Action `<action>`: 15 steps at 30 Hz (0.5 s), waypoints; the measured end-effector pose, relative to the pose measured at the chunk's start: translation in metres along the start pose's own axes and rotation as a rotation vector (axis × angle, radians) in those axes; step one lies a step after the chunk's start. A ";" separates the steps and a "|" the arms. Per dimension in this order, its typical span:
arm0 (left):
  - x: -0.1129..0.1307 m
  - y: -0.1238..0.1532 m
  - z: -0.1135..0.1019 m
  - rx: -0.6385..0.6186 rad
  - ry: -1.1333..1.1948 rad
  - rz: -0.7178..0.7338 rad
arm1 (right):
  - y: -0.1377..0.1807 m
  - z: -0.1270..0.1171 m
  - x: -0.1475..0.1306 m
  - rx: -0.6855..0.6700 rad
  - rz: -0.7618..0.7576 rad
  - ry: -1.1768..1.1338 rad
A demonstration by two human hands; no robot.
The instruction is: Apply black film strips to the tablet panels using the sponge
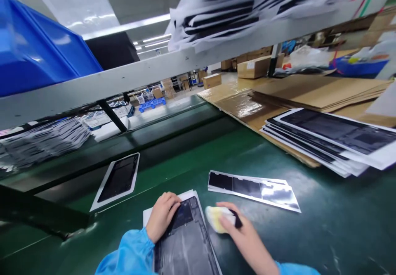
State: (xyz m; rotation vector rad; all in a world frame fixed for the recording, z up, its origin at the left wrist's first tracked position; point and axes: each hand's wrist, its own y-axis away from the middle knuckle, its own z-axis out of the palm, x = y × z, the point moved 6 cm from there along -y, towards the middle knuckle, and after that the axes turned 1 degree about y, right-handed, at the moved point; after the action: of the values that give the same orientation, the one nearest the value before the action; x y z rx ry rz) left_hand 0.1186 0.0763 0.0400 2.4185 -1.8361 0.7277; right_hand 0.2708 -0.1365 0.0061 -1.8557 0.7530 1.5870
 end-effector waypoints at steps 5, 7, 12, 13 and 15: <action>-0.001 0.001 -0.010 -0.045 0.094 -0.014 | -0.028 0.066 -0.002 -0.077 0.067 -0.102; -0.003 0.001 -0.011 -0.037 0.065 -0.023 | -0.032 0.072 -0.007 -0.113 0.038 -0.058; -0.006 0.004 -0.007 -0.017 -0.051 -0.020 | -0.028 0.071 -0.021 -0.263 -0.031 -0.007; -0.006 0.004 -0.006 -0.030 -0.067 -0.031 | -0.027 0.071 -0.022 -0.280 -0.029 -0.008; -0.005 0.004 -0.005 -0.040 -0.088 -0.039 | -0.027 0.070 -0.022 -0.306 -0.022 -0.017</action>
State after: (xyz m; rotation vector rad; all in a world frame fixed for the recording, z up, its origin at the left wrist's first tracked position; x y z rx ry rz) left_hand 0.1119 0.0812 0.0415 2.4919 -1.8087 0.5848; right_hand 0.2408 -0.0655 0.0211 -2.0508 0.5012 1.7811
